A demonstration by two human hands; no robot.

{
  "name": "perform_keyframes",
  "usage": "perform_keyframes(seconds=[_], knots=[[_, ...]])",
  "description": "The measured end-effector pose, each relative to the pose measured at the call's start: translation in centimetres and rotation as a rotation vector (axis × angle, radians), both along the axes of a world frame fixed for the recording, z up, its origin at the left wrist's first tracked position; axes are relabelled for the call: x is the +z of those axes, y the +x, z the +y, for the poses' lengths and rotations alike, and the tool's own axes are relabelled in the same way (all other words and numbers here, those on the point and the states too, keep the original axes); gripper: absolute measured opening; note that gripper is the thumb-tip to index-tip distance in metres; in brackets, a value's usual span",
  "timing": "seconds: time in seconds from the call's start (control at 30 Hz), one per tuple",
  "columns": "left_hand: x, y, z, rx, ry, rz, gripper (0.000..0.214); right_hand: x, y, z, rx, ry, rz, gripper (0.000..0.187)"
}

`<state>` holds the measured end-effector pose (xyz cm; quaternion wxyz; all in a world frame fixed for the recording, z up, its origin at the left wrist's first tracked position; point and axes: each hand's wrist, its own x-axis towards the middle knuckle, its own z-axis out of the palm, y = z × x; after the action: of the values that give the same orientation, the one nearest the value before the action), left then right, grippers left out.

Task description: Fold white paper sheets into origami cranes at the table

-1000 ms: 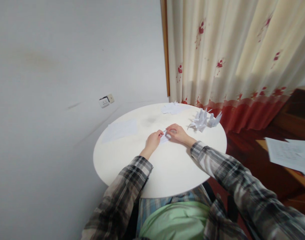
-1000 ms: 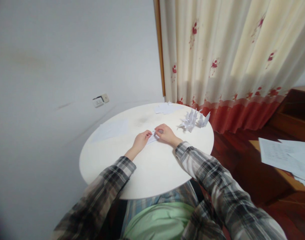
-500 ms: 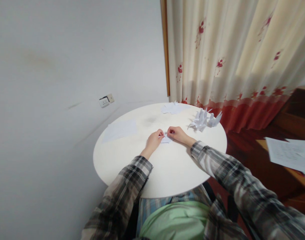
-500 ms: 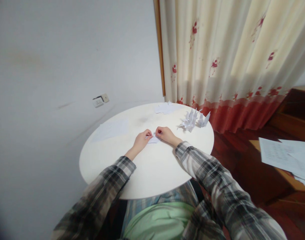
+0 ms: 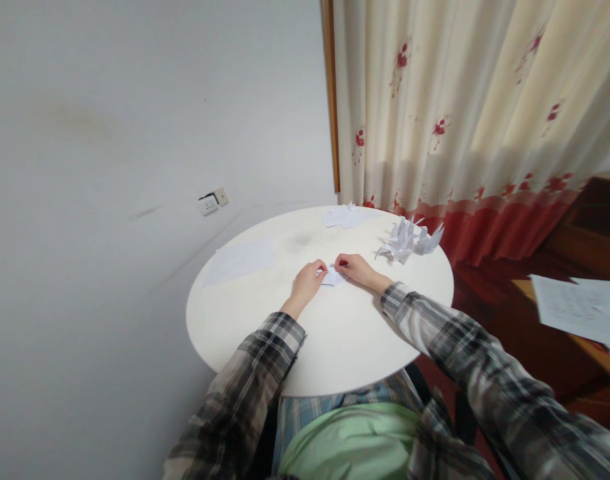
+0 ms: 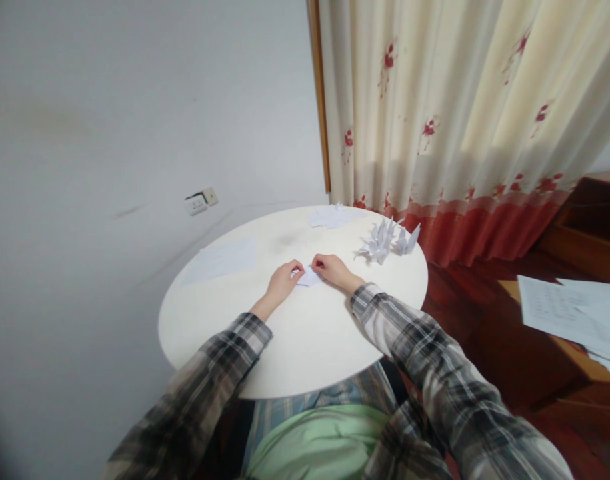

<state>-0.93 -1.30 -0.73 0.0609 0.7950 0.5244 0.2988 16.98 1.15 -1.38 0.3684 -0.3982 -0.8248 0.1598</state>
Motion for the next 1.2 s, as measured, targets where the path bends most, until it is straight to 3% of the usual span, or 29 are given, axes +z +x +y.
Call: perform_keyframes(seconds=[0.2, 0.33, 0.43, 0.63, 1.07, 1.2], knots=[[0.0, 0.4, -0.1, -0.134, 0.117, -0.022, 0.026, -0.2, 0.2, 0.3, -0.058, 0.021, -0.035, 0.010], [0.0, 0.7, -0.4, -0.286, 0.057, 0.060, 0.041, -0.4, 0.5, 0.5, -0.141, 0.029, -0.051, 0.011], [-0.1, 0.7, -0.5, -0.298, 0.004, 0.131, 0.052, -0.5, 0.6, 0.6, -0.152, 0.034, -0.053, 0.013], [-0.3, 0.6, -0.1, -0.309, -0.003, 0.139, 0.032, -1.0, 0.6, 1.2, -0.179, 0.047, -0.111, 0.018], [-0.9, 0.3, 0.4, -0.342, 0.012, 0.011, 0.033, -0.9, 0.5, 1.3, -0.118, 0.097, -0.198, 0.024], [-0.8, 0.3, 0.4, -0.326, 0.011, -0.038, 0.024, -1.0, 0.4, 1.4, -0.101, 0.112, -0.189, 0.022]])
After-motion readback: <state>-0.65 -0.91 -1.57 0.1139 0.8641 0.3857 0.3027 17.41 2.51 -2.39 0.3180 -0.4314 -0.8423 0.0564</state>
